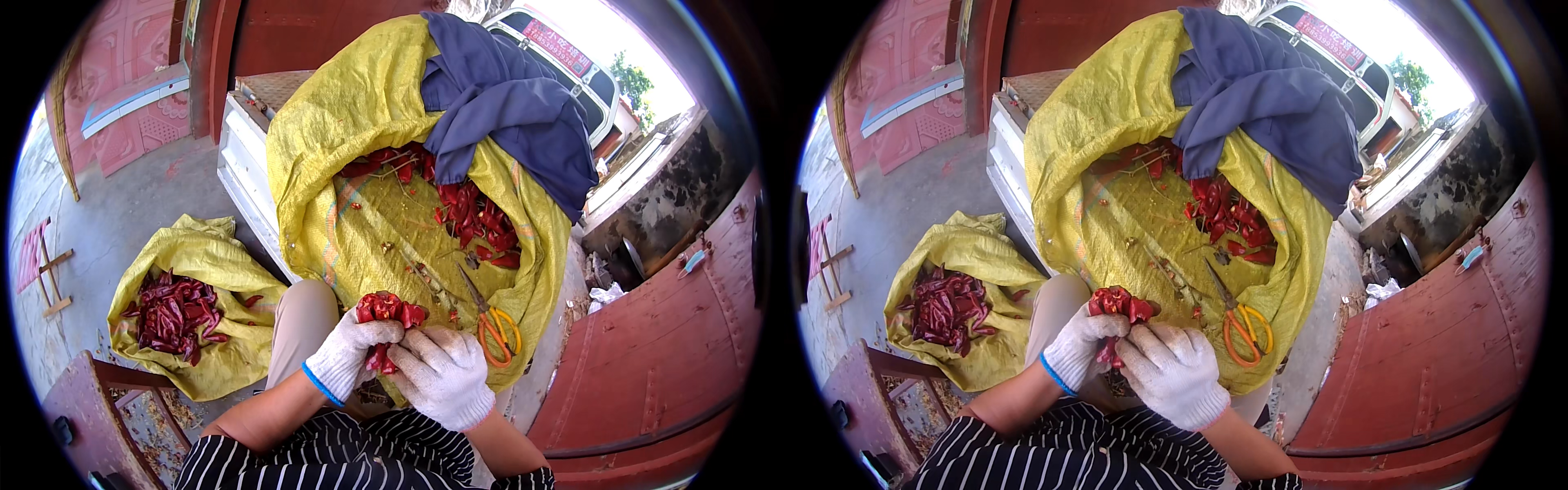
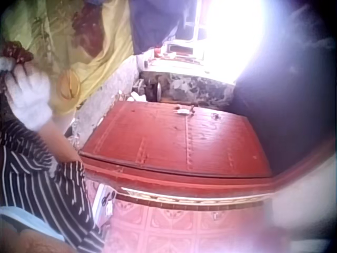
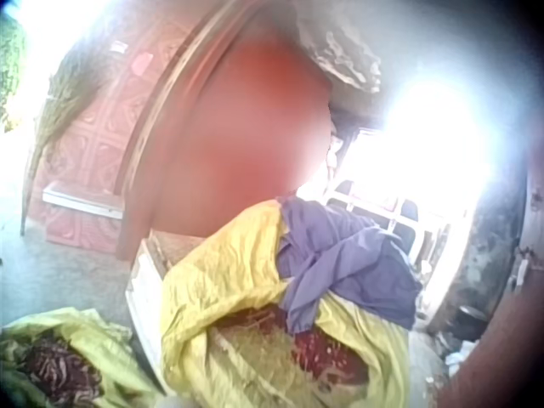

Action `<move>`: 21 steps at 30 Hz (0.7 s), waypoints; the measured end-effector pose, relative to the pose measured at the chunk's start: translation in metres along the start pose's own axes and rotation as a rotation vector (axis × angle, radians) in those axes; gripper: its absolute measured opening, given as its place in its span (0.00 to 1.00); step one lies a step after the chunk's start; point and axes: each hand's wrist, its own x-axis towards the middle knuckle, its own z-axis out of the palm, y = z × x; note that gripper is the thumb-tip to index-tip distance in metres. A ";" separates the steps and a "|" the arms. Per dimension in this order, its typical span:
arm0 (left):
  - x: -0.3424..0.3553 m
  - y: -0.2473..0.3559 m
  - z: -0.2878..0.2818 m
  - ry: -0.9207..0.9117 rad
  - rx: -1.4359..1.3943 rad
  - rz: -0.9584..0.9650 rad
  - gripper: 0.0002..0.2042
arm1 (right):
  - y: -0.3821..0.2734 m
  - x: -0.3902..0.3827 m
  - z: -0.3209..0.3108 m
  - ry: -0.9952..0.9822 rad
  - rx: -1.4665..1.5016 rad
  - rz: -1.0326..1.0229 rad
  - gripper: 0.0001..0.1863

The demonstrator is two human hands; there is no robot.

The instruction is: The person sits on the ground and uses orange-handled scissors to trim the stems off red chili peppers. They pick peppers from a large yellow sack, cut the stems, and place the trimmed peppers into a smaller sack on their left.

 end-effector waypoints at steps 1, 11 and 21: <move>-0.003 0.004 0.004 -0.020 -0.019 -0.023 0.19 | 0.001 0.003 -0.006 0.008 0.037 0.007 0.15; 0.005 -0.010 0.000 -0.165 -0.129 0.027 0.16 | 0.041 0.014 0.008 -0.138 0.895 0.812 0.09; 0.004 -0.011 -0.015 -0.273 -0.085 -0.073 0.25 | 0.033 0.011 0.009 0.038 0.138 0.086 0.12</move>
